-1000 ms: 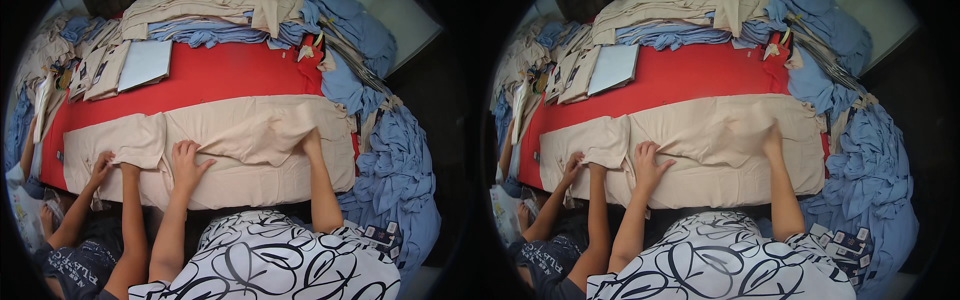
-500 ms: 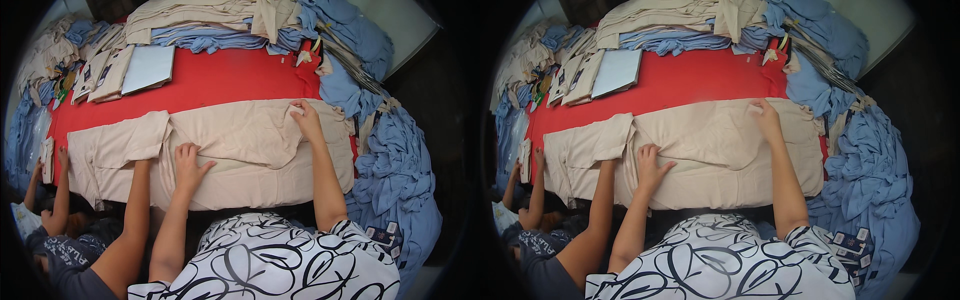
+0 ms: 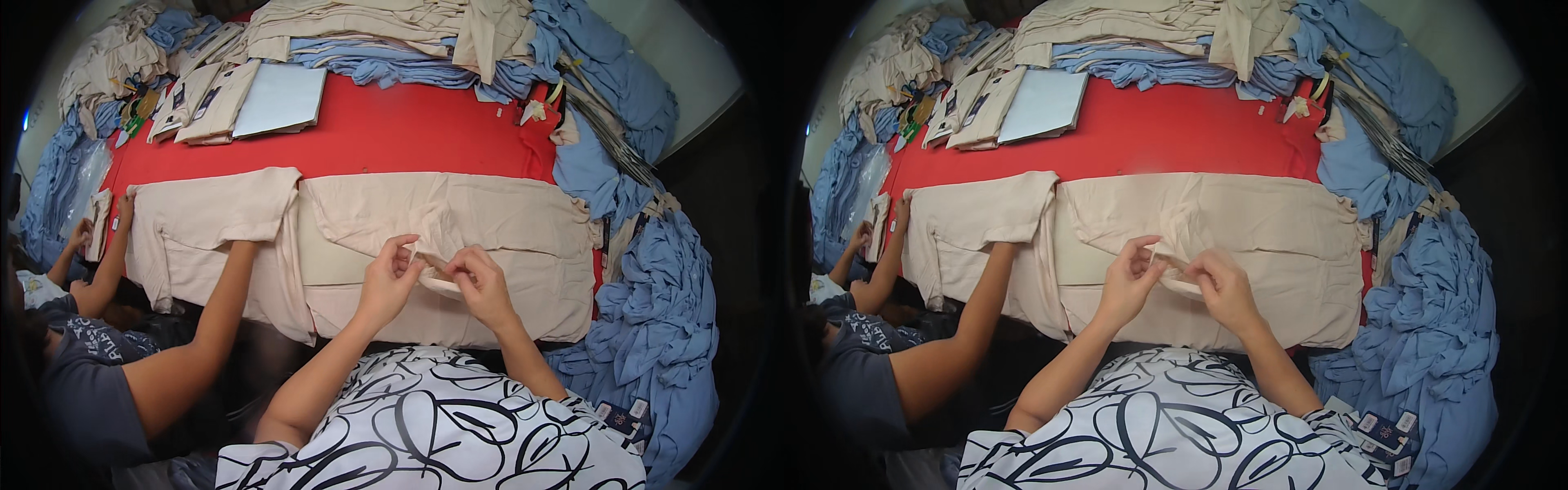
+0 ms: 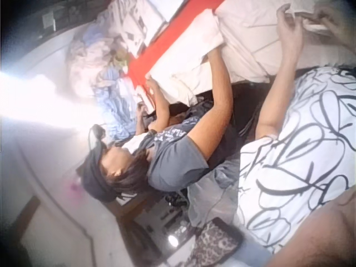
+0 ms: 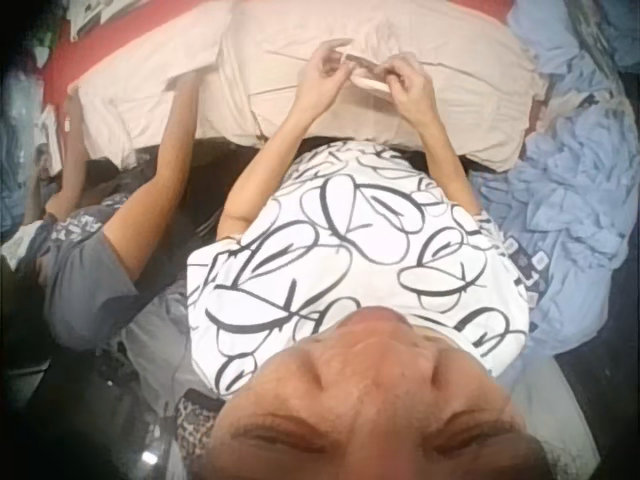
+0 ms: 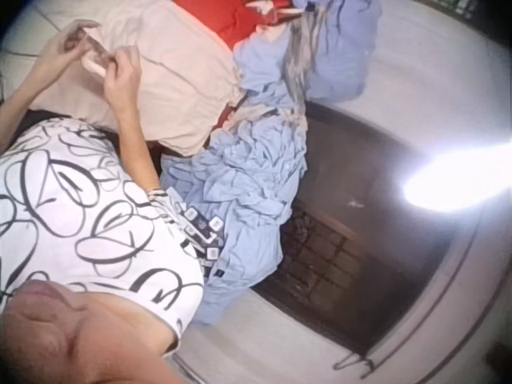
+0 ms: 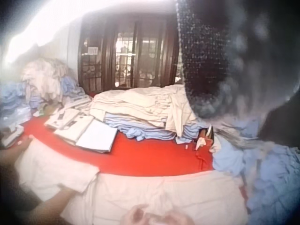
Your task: The person folds a light-colored garment on a red surface, using a cardboard template and shears to trim loose threads. The person aligns the garment, places the template, folds the fabric around it, and then removes the template before placing a tag on the folded item.
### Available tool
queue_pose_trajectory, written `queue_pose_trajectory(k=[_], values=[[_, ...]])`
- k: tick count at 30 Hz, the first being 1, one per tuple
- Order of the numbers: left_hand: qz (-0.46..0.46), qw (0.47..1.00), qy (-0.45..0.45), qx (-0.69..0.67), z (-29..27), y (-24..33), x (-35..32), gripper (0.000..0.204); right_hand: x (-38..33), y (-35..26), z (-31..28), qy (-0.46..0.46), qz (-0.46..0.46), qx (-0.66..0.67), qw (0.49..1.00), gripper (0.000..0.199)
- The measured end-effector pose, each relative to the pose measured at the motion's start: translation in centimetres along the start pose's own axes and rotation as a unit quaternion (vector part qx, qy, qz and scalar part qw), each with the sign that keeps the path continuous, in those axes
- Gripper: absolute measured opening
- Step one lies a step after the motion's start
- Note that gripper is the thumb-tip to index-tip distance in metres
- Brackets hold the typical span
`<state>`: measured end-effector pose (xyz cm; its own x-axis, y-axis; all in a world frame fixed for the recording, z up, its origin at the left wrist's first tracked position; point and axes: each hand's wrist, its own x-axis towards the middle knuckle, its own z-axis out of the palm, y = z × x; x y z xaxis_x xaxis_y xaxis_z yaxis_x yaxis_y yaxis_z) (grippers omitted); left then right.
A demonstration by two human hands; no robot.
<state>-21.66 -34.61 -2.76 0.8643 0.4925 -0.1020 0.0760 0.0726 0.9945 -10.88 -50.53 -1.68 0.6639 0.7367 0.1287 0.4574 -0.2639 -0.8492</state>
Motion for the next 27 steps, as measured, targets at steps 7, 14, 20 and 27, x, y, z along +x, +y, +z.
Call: queue_pose_trajectory(k=[7,14,20,27], values=[[0.075,0.991,-0.006,0.108,3.0,0.4,-2.9,0.028,-0.6,-4.6,-1.8,0.147,-0.126,-0.327,0.925,0.027],[0.246,0.942,0.026,0.228,4.9,0.6,-2.3,0.011,-1.1,-0.4,-1.6,-0.055,0.089,0.043,0.994,0.032],[0.379,0.892,-0.043,0.242,6.9,0.8,-2.7,0.012,0.8,6.8,1.5,0.016,-0.028,0.093,0.995,0.033],[0.36,0.881,-0.168,0.256,6.2,0.1,-4.1,0.013,3.8,1.4,0.6,-0.088,0.01,-0.305,0.948,0.027]])
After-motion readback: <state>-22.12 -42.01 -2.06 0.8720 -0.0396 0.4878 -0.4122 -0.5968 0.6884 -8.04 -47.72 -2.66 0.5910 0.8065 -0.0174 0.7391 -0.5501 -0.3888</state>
